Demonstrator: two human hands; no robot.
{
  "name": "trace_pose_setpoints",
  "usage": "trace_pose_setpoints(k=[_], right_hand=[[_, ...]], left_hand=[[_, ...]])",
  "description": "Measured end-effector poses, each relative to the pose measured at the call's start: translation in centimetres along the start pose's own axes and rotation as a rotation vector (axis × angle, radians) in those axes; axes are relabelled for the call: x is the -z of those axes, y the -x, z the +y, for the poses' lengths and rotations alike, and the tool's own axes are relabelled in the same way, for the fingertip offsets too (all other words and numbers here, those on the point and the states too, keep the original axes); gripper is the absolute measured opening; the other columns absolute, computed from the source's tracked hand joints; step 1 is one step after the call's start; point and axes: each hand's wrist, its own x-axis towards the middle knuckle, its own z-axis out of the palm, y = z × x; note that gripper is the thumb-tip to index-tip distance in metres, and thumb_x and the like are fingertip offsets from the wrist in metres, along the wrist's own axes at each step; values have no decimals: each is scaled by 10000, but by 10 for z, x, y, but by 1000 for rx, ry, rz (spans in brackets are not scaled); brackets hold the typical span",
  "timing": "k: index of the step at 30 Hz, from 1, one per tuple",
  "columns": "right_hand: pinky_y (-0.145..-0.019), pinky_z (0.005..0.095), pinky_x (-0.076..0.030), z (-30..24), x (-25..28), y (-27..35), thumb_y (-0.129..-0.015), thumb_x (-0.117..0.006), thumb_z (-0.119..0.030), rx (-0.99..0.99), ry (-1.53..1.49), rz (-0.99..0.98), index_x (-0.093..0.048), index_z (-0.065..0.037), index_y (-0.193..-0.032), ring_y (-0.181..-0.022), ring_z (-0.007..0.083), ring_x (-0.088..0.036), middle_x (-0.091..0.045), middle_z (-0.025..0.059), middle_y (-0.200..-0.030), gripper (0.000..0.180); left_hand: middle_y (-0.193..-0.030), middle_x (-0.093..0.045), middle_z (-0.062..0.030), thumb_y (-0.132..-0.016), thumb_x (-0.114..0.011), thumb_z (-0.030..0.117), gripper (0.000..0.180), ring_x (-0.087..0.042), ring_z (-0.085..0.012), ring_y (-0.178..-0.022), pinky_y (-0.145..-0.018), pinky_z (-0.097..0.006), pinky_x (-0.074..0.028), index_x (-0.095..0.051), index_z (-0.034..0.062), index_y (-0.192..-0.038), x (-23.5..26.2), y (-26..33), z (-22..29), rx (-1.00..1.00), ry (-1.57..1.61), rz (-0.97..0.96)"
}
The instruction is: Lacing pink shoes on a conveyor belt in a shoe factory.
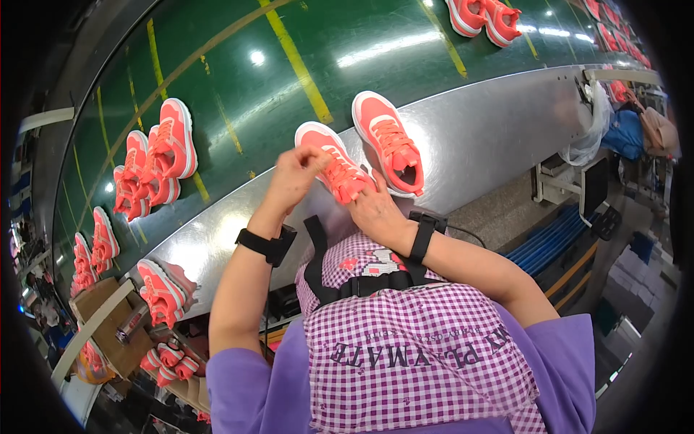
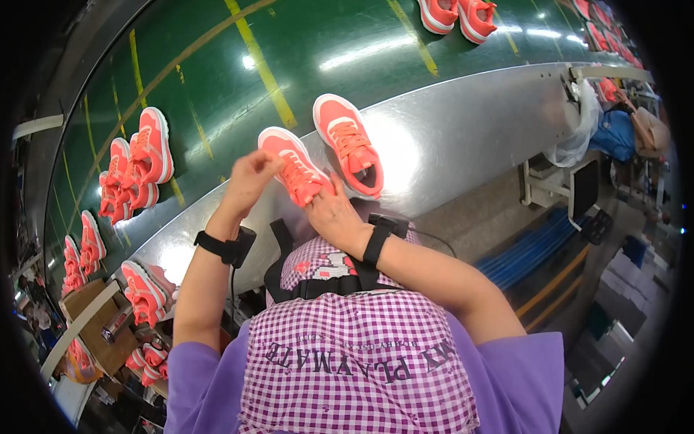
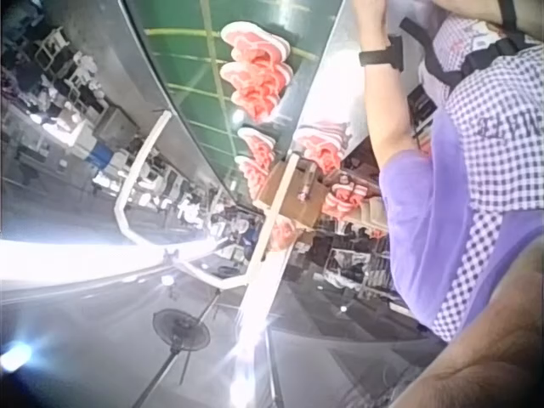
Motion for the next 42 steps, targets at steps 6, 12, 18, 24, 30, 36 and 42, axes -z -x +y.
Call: trace_pose_setpoints(k=[6,12,18,24,30,36,42], right_hand=[[-1048,602,-275,1,-4,4,-810,-512,-90,-30,-8,-125,-579,-19,-1151,-1109,311,-512,-580,155,-1101,354],[-1054,582,-273,-2,-3,1,-817,-502,-85,-1,-4,-67,-566,3,-1161,-1137,330,-492,-571,170,-1122,360],[-1050,574,-273,-3,-3,0,-824,-495,-92,-22,14,-127,-562,11,-1160,-1157,335,-481,-562,180,-1142,357],[-1050,568,-275,-7,0,-4,-814,-507,-97,-17,26,-122,-569,19,-1136,-1139,347,-489,-558,192,-1138,348],[-1054,563,-281,-9,-2,-3,-798,-517,-90,-2,19,-129,-576,32,-1110,-1108,336,-504,-577,185,-1087,340],[-1063,559,-273,-13,-2,-7,-779,-530,-87,5,2,-74,-592,34,-1096,-1070,321,-529,-605,171,-1036,346],[-1063,572,-264,-15,-5,-4,-760,-537,-78,9,17,-96,-627,29,-1025,-1050,315,-537,-610,161,-1006,299]], left_hand=[[-822,-641,-86,-888,-634,164,190,-597,-141,-716,-650,-276,-482,-668,-1,-978,-37,52,-23,-143,-300,439],[-873,-654,-128,-867,-652,124,200,-632,-184,-700,-672,-284,-512,-666,-23,-1002,-71,72,-34,-231,-118,566],[-815,-659,-25,-855,-680,87,142,-581,-79,-728,-676,-229,-473,-662,-24,-941,-44,52,-43,-104,59,332],[-776,-634,-3,-862,-667,88,109,-553,-65,-699,-641,-221,-457,-634,-16,-871,-26,42,-39,-67,9,89],[-764,-632,-29,-847,-676,87,124,-568,-87,-691,-644,-241,-468,-622,-21,-876,-45,56,-31,-134,-27,275],[-805,-627,-30,-845,-689,120,159,-568,-81,-738,-649,-241,-465,-615,-11,-895,-23,52,-24,-115,-152,166],[-762,-551,30,-867,-685,169,174,-498,-59,-664,-608,-227,-434,-586,32,-828,0,36,-39,47,207,-171]])
